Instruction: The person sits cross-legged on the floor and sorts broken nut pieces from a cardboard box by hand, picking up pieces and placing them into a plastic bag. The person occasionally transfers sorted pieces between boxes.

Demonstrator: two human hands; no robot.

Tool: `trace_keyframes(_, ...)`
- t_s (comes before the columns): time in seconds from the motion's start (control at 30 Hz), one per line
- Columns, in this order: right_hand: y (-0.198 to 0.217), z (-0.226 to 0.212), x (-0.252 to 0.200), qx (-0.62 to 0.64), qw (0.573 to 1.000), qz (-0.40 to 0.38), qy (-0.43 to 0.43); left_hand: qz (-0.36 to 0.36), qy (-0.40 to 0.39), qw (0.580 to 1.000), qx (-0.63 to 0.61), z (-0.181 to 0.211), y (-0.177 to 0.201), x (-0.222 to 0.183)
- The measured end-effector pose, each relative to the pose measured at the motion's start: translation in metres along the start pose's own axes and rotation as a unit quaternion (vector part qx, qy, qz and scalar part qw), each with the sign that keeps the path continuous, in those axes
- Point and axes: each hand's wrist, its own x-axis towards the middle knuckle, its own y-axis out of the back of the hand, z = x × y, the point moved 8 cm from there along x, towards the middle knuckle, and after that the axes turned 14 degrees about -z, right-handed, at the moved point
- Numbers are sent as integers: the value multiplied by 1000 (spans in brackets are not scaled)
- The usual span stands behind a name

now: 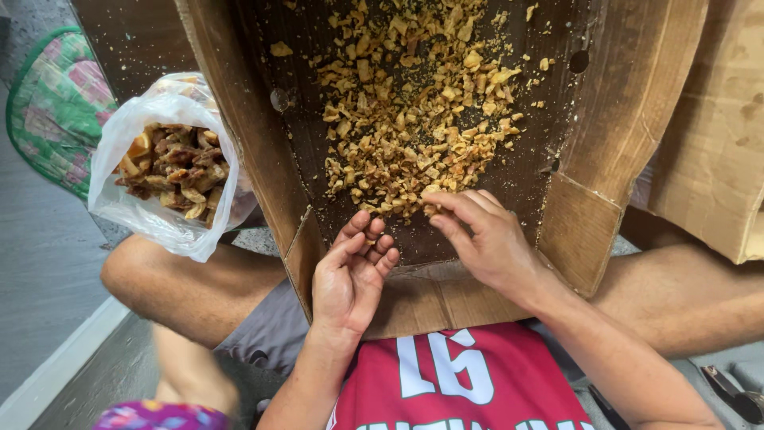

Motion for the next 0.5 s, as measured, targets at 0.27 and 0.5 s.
trace_keyframes(0.27, 44, 28, 14, -214, 974, 44, -66, 3, 7, 1000, 4, 0, 2, 2)
trace_keyframes(0.5, 45, 47, 47, -145, 977, 19, -153, 3, 10, 1000, 9, 0, -4, 3)
